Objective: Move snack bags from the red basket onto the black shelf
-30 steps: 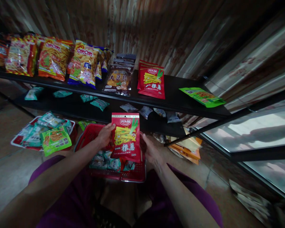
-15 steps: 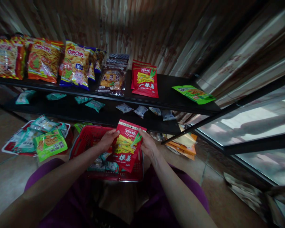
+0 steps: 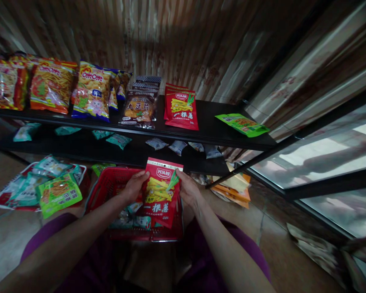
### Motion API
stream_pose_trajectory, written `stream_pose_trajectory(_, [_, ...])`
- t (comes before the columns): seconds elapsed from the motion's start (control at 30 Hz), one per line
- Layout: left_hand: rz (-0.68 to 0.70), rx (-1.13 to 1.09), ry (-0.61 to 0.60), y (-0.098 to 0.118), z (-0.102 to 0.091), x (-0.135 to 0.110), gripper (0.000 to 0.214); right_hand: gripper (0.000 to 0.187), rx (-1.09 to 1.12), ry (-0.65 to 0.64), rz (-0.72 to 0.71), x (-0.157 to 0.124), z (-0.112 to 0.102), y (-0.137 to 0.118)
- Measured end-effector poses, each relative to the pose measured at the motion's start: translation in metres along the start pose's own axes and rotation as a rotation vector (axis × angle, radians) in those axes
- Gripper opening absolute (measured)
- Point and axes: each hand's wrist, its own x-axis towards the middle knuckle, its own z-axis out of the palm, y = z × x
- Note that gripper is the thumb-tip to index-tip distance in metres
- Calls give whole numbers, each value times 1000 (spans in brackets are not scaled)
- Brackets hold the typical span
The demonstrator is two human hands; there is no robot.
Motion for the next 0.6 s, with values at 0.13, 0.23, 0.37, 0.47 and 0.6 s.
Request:
stream_pose_trajectory(0.13, [0,-26,27,7,1,0,34,20,-33,-49,-24,-3,-3,1])
stream_pose_trajectory(0.23, [-23,-46,51,9,4,-2,35,18,-20,-44,-40,0,-5,4])
stream_pose_trajectory(0.37, [-118,-57,-36,12,9,-8,39,16,10,-34,-23,4,-5,6])
stream_pose_trajectory(0.47, [-135,-45,-20,17,10,-11,40,16,22,-55,-6,5,-5,7])
stream_pose_trajectory(0.6, [-128,-41,-21,23,9,-12,39,18,23,-14,-4,6,-6,7])
